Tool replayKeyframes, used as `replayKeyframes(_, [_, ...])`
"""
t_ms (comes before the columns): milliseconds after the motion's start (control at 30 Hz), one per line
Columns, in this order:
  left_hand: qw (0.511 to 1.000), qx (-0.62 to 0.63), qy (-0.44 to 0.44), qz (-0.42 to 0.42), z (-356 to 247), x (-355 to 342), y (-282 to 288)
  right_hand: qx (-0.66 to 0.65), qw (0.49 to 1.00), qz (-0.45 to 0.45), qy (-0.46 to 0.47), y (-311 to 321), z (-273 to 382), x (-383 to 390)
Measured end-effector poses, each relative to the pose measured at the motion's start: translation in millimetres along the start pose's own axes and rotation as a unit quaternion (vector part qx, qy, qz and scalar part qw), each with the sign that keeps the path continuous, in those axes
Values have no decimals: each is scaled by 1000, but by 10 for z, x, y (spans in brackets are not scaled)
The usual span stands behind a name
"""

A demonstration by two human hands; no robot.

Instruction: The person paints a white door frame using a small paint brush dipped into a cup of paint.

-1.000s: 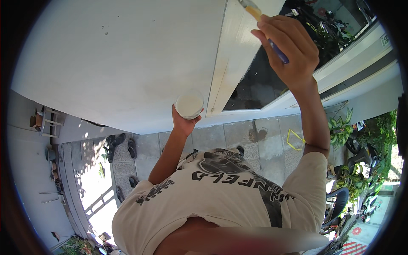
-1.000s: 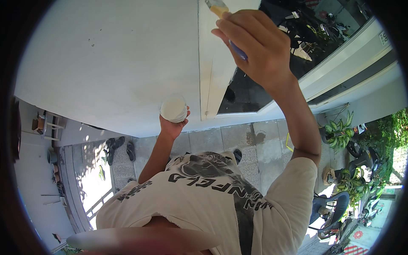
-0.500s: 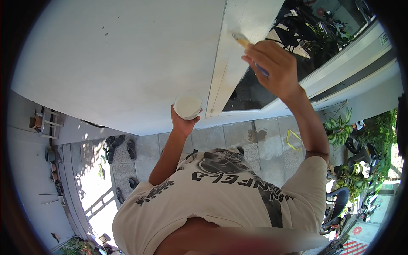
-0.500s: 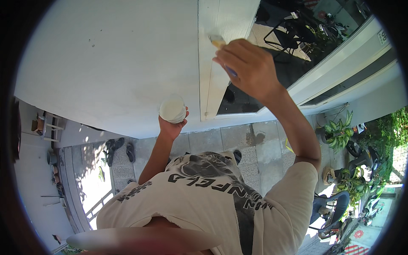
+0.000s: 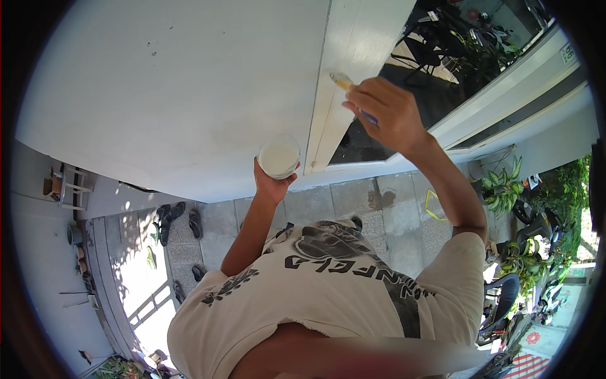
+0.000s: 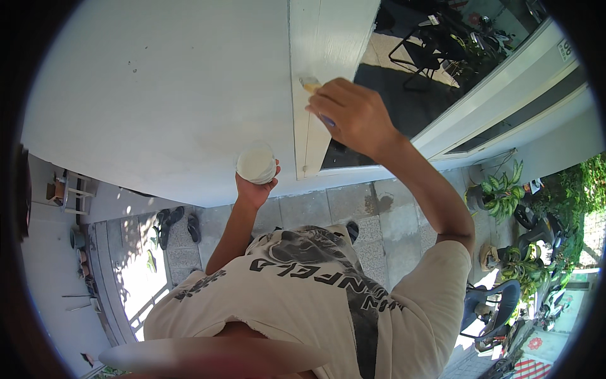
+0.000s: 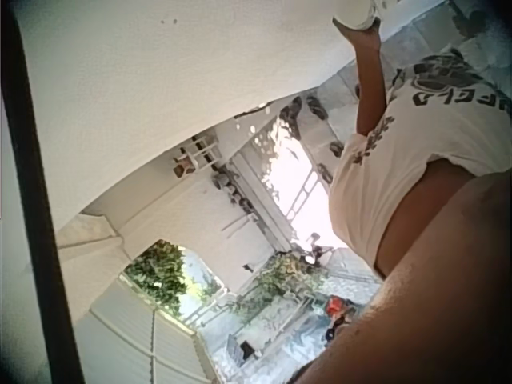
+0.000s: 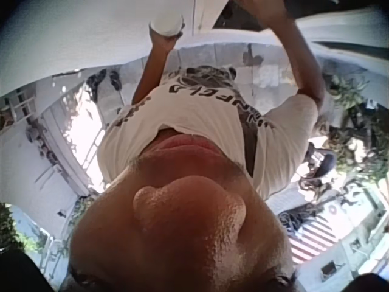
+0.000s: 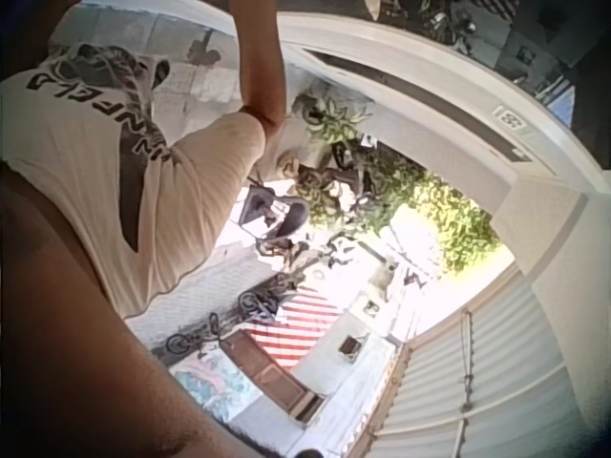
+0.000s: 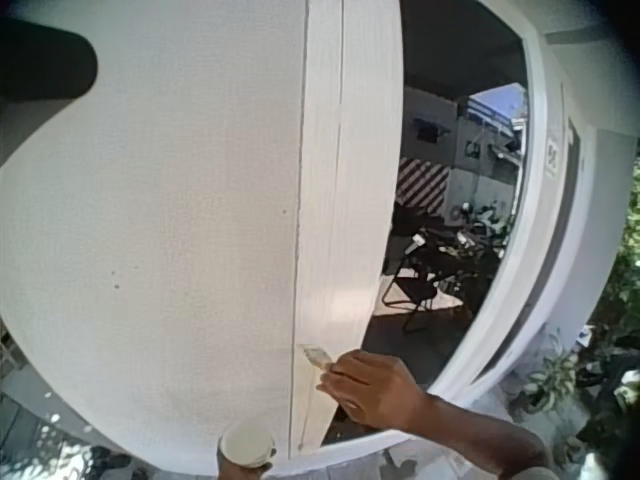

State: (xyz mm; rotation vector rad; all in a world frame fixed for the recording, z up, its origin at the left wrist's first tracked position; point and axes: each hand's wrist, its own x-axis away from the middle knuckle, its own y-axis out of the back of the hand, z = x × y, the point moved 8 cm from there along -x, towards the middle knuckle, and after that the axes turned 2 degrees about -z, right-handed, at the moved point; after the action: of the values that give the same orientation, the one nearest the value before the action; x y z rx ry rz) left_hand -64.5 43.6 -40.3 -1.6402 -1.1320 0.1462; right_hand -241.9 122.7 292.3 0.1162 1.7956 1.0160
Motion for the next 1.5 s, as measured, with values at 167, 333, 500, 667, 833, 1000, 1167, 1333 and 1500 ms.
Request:
replayKeyframes(167, [1000, -3, 0, -9, -6, -2, -20, 114, 969, -177, 128, 641, 0, -581])
replayKeyframes(333, [1000, 0, 0, -7, 8, 14, -9, 119, 980, -108, 119, 166, 205, -280])
replayKeyframes(500, [1000, 7, 7, 13, 2, -33, 38, -7, 998, 54, 29, -419, 225, 188])
replayKeyframes(667, [1000, -6, 7, 6, -44, -11, 63, 72, 987, -124, 76, 395, 53, -492])
replayKeyframes(833, [1000, 10, -10, 11, -59, 32, 9, 154, 954, -203, 161, 671, 133, -611])
replayKeyframes(1000, [1000, 13, -11, 15, -43, 39, -2, 101, 990, -44, 86, -154, 250, 28])
replayKeyframes(1167, [1000, 12, -9, 11, -67, 43, -26, 11, 1000, 10, 8, -47, -3, -174])
replayKeyframes(1333, [1000, 1, -10, 17, -68, 20, -63, 131, 968, -168, 135, 753, -13, -638])
replayKeyframes(1500, [1000, 6, -9, 16, -24, 39, -58, 126, 982, -102, 100, 305, 64, -312])
